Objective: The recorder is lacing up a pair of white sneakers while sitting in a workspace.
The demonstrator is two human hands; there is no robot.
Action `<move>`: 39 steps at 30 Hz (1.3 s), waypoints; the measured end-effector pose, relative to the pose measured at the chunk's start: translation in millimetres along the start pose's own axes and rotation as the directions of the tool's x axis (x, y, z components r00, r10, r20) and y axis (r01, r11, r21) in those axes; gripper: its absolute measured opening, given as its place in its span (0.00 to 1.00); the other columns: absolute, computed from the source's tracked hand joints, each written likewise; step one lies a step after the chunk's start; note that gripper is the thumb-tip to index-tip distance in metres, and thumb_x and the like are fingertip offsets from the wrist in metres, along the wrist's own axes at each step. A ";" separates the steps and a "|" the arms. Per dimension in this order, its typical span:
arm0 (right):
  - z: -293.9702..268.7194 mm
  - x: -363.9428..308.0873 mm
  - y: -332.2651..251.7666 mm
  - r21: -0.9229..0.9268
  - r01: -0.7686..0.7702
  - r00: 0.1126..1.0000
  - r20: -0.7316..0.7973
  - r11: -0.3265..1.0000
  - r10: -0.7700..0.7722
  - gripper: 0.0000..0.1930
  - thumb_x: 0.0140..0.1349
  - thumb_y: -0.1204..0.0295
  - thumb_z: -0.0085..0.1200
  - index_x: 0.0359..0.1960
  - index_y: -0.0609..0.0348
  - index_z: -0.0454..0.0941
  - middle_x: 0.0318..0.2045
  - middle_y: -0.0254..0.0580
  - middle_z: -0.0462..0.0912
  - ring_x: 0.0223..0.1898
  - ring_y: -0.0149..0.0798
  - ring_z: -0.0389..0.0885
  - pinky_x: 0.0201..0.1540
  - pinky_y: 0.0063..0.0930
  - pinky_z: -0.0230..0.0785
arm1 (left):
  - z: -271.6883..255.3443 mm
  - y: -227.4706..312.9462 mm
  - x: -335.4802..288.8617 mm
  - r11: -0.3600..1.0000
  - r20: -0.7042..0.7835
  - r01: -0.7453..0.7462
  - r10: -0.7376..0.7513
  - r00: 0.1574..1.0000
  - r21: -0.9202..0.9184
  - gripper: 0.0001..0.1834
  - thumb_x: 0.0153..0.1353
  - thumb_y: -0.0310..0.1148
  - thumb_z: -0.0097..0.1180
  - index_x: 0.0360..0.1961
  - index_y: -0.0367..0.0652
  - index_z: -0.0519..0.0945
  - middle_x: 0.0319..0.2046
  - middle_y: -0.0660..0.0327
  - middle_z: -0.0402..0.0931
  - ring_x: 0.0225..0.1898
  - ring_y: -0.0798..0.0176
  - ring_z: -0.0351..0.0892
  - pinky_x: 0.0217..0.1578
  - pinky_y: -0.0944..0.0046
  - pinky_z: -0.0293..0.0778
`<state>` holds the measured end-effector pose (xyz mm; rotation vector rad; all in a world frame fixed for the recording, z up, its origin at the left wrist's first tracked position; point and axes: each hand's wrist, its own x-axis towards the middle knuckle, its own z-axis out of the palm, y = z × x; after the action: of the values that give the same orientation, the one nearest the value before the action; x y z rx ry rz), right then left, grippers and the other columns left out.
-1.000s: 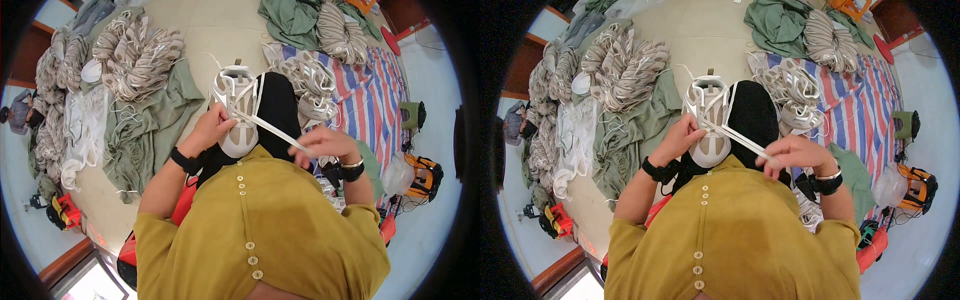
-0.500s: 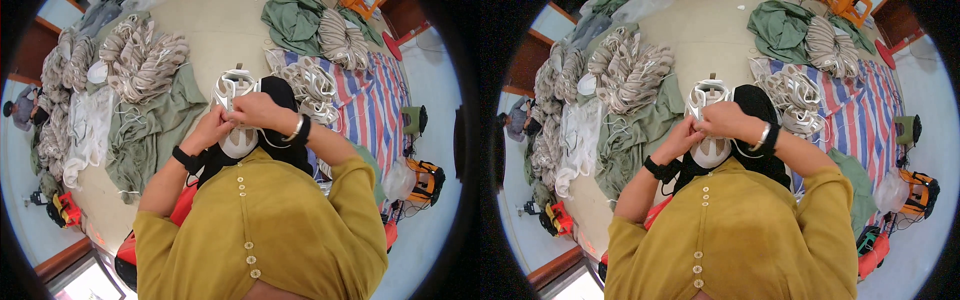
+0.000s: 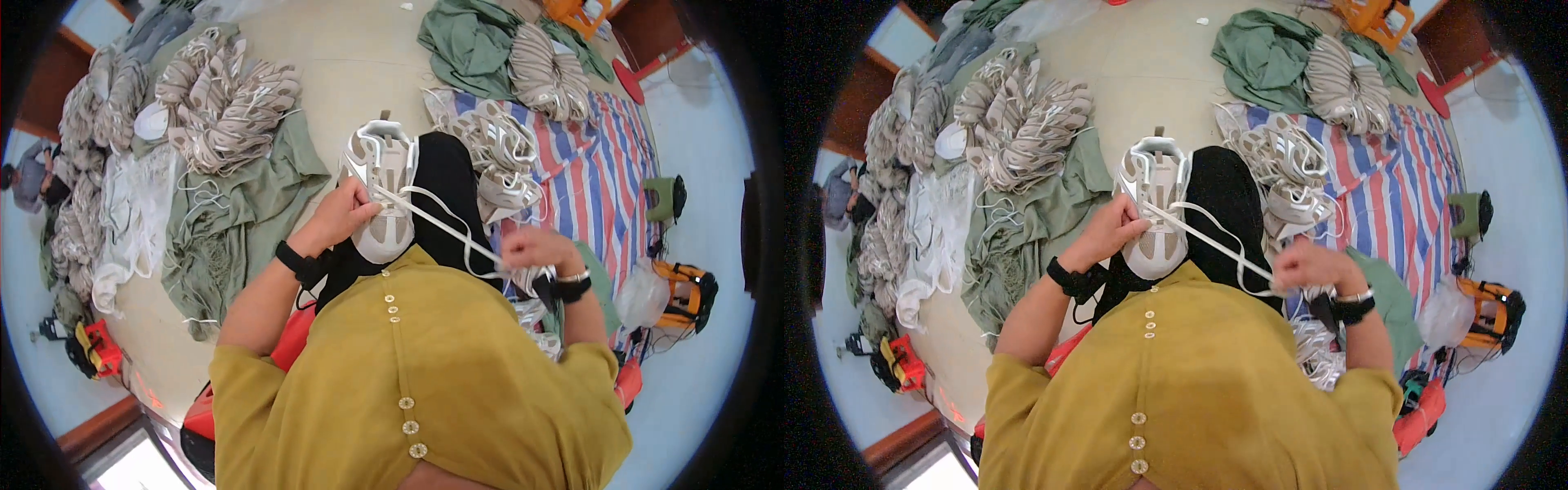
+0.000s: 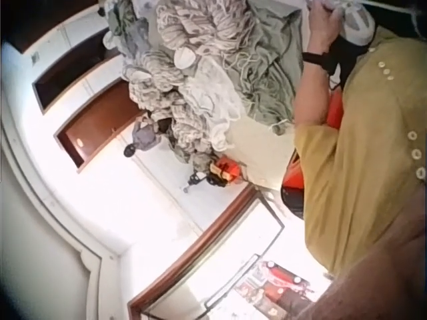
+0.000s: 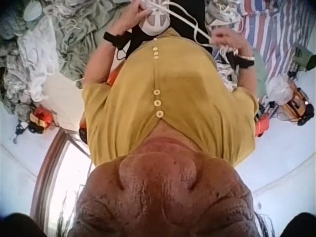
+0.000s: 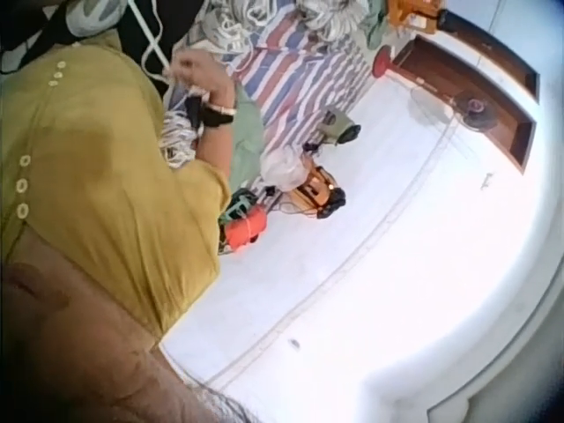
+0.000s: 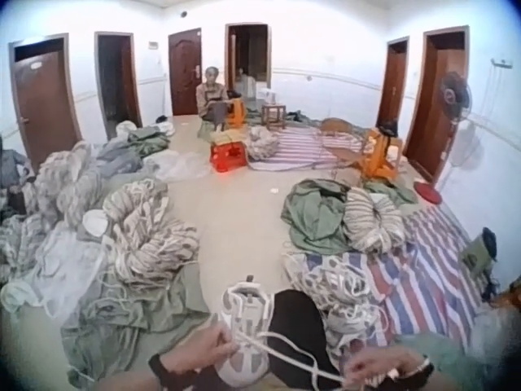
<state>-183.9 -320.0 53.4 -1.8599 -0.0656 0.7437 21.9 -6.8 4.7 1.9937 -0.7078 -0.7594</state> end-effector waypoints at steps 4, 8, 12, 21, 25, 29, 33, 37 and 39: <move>-8.7 -25.1 28.2 0.102 -0.356 0.931 -0.052 0.929 0.362 0.10 0.55 0.69 0.56 0.19 0.59 0.73 0.16 0.26 0.71 0.18 0.21 0.66 0.21 0.19 0.58 | -1.4 -8.0 0.0 1.000 -0.008 0.004 -0.004 1.000 -0.012 0.15 0.54 0.37 0.61 0.29 0.40 0.69 0.20 0.62 0.71 0.23 0.67 0.70 0.25 0.66 0.67; -26.6 17.9 25.7 -0.338 -0.138 0.943 -0.334 0.931 0.019 0.10 0.54 0.66 0.55 0.27 0.61 0.74 0.19 0.40 0.75 0.22 0.36 0.76 0.25 0.31 0.66 | -2.9 -8.0 5.4 1.000 -0.014 0.000 0.000 1.000 -0.009 0.14 0.54 0.37 0.61 0.28 0.40 0.69 0.20 0.61 0.71 0.23 0.66 0.70 0.25 0.66 0.67; -6.3 97.3 -73.9 -0.679 0.111 0.799 -0.373 0.726 -0.472 0.13 0.56 0.60 0.54 0.32 0.57 0.75 0.29 0.47 0.78 0.31 0.52 0.77 0.33 0.40 0.70 | -6.3 -3.9 2.2 1.000 -0.035 -0.007 0.008 0.999 0.013 0.14 0.55 0.35 0.61 0.28 0.40 0.68 0.20 0.66 0.69 0.23 0.72 0.66 0.24 0.70 0.65; 49.3 193.1 -85.4 -0.747 -0.061 0.877 -0.357 0.662 -0.322 0.20 0.59 0.53 0.48 0.22 0.58 0.76 0.23 0.51 0.78 0.27 0.55 0.78 0.28 0.44 0.69 | 1.3 0.6 -3.1 0.982 0.058 -0.118 0.127 0.990 -0.145 0.15 0.48 0.32 0.60 0.37 0.38 0.77 0.28 0.56 0.80 0.29 0.65 0.78 0.30 0.62 0.72; 39.1 184.1 -89.3 -0.331 0.180 0.960 -0.146 0.926 -0.239 0.15 0.60 0.61 0.50 0.22 0.59 0.75 0.19 0.42 0.77 0.19 0.43 0.74 0.22 0.34 0.64 | 17.2 -11.1 -2.3 0.995 -0.052 -0.091 0.090 0.995 -0.029 0.21 0.44 0.41 0.64 0.32 0.37 0.72 0.29 0.50 0.77 0.33 0.55 0.77 0.34 0.59 0.72; 37.0 143.0 -127.1 0.592 0.201 0.891 0.221 0.780 -0.397 0.15 0.60 0.65 0.52 0.19 0.61 0.72 0.17 0.34 0.73 0.17 0.28 0.67 0.19 0.20 0.55 | 15.0 -15.9 1.4 0.996 -0.068 -0.090 0.091 0.994 0.011 0.22 0.41 0.44 0.67 0.29 0.40 0.71 0.25 0.54 0.74 0.27 0.59 0.74 0.28 0.61 0.69; 27.6 106.1 -159.3 0.202 0.271 0.890 0.319 0.941 -0.325 0.12 0.62 0.68 0.50 0.23 0.63 0.74 0.18 0.34 0.75 0.16 0.26 0.71 0.19 0.20 0.62 | 5.6 -7.1 9.0 0.994 -0.016 -0.107 0.107 0.994 -0.015 0.18 0.47 0.42 0.63 0.26 0.42 0.69 0.19 0.65 0.66 0.23 0.71 0.62 0.22 0.65 0.63; -24.0 106.4 -112.3 -0.082 0.024 0.994 0.108 0.996 -0.015 0.08 0.62 0.68 0.50 0.29 0.58 0.74 0.20 0.31 0.76 0.19 0.24 0.77 0.22 0.19 0.70 | -16.0 0.6 12.2 0.996 0.055 -0.075 0.078 0.995 -0.057 0.13 0.47 0.35 0.63 0.22 0.41 0.71 0.18 0.67 0.67 0.22 0.73 0.66 0.21 0.68 0.65; -61.0 79.3 -82.2 0.105 0.085 0.966 -0.253 0.991 -0.056 0.10 0.62 0.66 0.51 0.30 0.60 0.76 0.21 0.33 0.77 0.20 0.27 0.76 0.22 0.19 0.70 | -16.4 -20.2 -0.2 0.999 0.008 -0.030 0.030 1.000 -0.024 0.12 0.51 0.33 0.61 0.28 0.41 0.69 0.19 0.68 0.67 0.22 0.75 0.65 0.21 0.70 0.65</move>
<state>-64.5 -305.8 101.3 -1.8169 0.0714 0.4497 37.7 11.2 -5.4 1.9553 -0.7291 -0.7551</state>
